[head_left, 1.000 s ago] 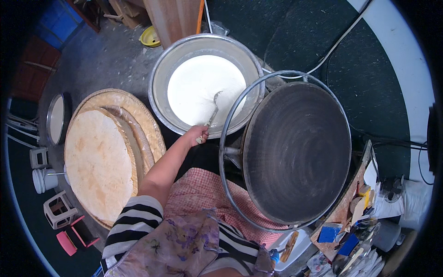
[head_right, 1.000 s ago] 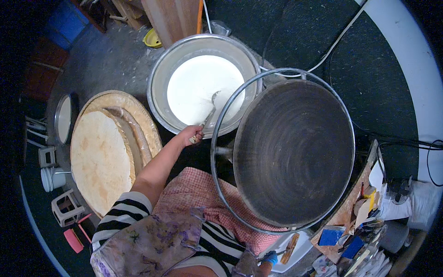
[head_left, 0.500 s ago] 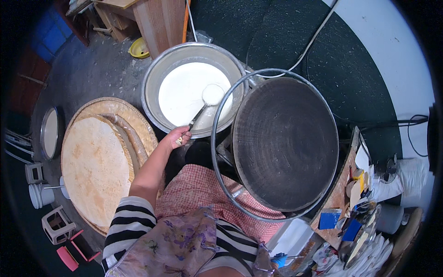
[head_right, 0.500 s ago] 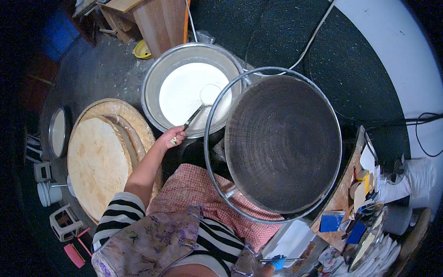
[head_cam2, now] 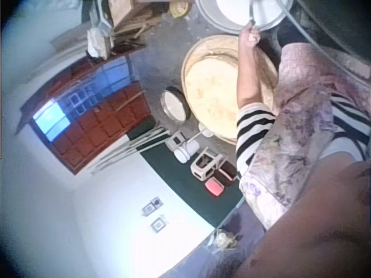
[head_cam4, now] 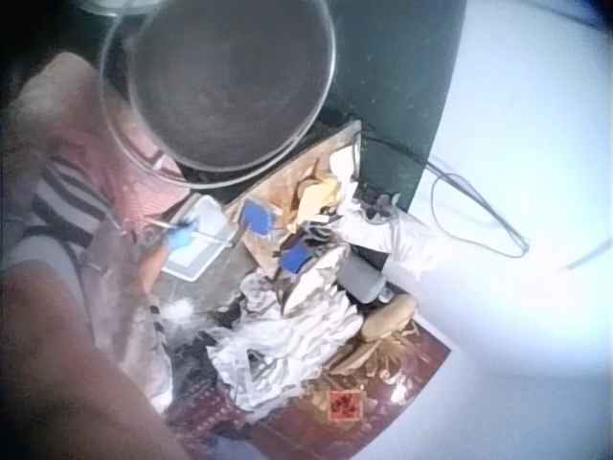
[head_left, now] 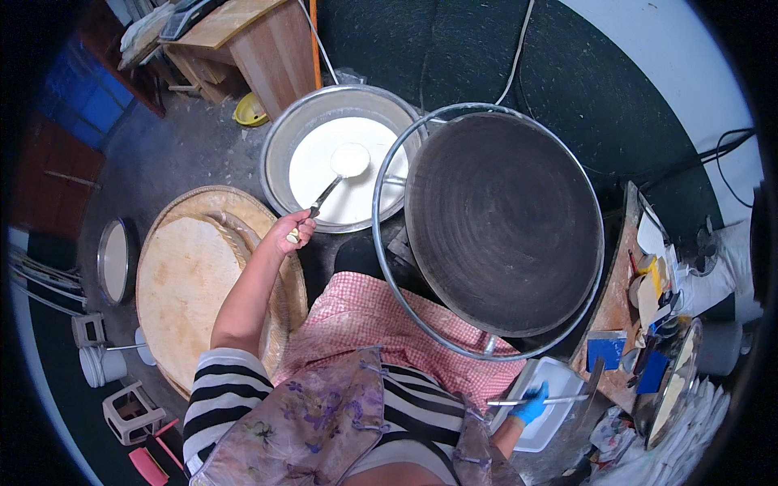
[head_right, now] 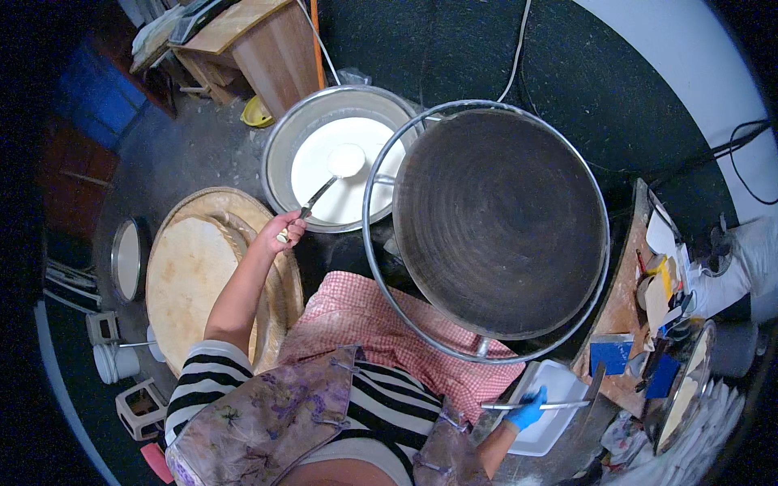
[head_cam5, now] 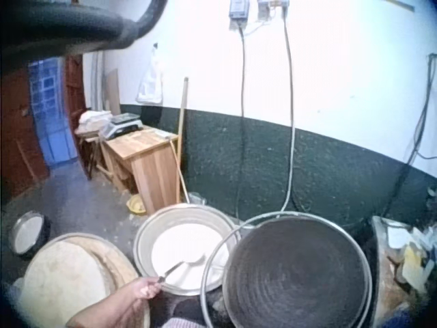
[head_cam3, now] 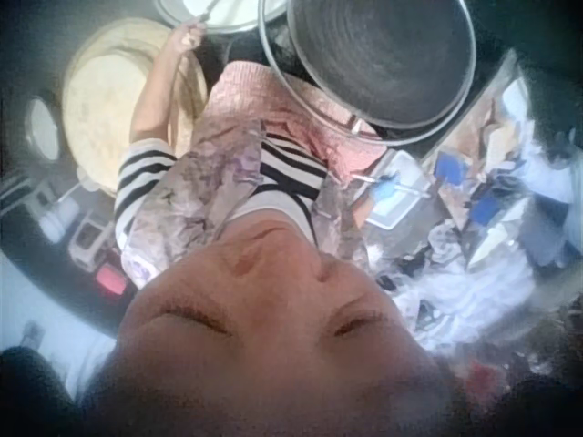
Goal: The person ladles batter onto a hot griddle, spreads it into a thin crepe using a wooden spreader, cooks it, and removes it with a spatula. The finished crepe is placed on a woven tray. The process is repeated multiple times.
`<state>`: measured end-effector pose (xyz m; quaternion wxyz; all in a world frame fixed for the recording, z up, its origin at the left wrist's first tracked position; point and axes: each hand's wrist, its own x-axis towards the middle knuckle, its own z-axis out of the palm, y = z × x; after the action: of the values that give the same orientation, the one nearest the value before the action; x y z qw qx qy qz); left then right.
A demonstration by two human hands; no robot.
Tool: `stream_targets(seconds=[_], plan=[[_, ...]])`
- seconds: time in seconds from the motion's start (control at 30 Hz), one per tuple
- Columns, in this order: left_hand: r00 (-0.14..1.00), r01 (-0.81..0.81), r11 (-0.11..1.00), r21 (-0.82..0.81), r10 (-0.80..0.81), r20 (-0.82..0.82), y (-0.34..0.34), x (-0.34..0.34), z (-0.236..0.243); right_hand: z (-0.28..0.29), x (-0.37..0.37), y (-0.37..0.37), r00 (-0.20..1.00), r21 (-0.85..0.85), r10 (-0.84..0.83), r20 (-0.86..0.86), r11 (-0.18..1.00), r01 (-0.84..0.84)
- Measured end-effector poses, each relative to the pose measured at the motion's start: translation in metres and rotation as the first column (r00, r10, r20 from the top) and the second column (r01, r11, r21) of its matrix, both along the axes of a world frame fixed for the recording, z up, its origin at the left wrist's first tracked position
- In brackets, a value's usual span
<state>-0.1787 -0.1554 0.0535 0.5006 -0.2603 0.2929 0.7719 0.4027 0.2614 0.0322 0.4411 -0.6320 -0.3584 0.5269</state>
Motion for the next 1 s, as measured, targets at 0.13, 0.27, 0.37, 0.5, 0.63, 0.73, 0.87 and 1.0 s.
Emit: stream_targets(seconds=[0.13, 0.27, 0.37, 0.5, 0.63, 0.73, 0.87, 1.0], plan=[[1.0, -0.031, 0.999, 0.028, 0.031, 0.0, -0.011, 0.003, 0.025, 0.009, -0.073, 0.016, 0.978, 0.046, 0.175, -0.11, 0.984, -0.171], [0.998, -0.035, 0.999, 0.04, 0.037, -0.041, -0.01, 0.009, 0.071, -0.006, -0.106, 0.015, 0.987, 0.057, 0.159, -0.031, 0.986, -0.157], [0.991, -0.017, 1.0, -0.026, 0.013, -0.131, -0.001, 0.015, 0.121, -0.014, -0.107, 0.018, 0.973, 0.026, 0.161, -0.167, 0.987, -0.159], [0.973, 0.015, 0.998, -0.069, -0.03, -0.229, 0.022, 0.028, 0.188, -0.018, -0.099, 0.04, 0.929, 0.082, 0.293, -0.225, 0.956, -0.281], [0.938, 0.064, 0.995, -0.079, -0.087, -0.335, 0.059, 0.044, 0.227, -0.023, -0.094, 0.069, 0.911, 0.097, 0.322, -0.26, 0.947, -0.307], [0.873, 0.096, 0.987, -0.128, -0.145, -0.466, 0.097, 0.059, 0.221, -0.027, -0.09, 0.083, 0.903, 0.125, 0.356, -0.239, 0.934, -0.335], [0.734, 0.071, 0.925, -0.373, -0.301, -0.609, 0.156, 0.089, 0.16, -0.029, -0.09, 0.088, 0.909, 0.128, 0.35, -0.225, 0.936, -0.328], [0.009, -0.501, 0.706, -0.501, -0.574, -0.819, 0.183, 0.131, 0.081, -0.005, -0.103, 0.078, 0.962, 0.198, 0.247, 0.116, 0.943, -0.267]])
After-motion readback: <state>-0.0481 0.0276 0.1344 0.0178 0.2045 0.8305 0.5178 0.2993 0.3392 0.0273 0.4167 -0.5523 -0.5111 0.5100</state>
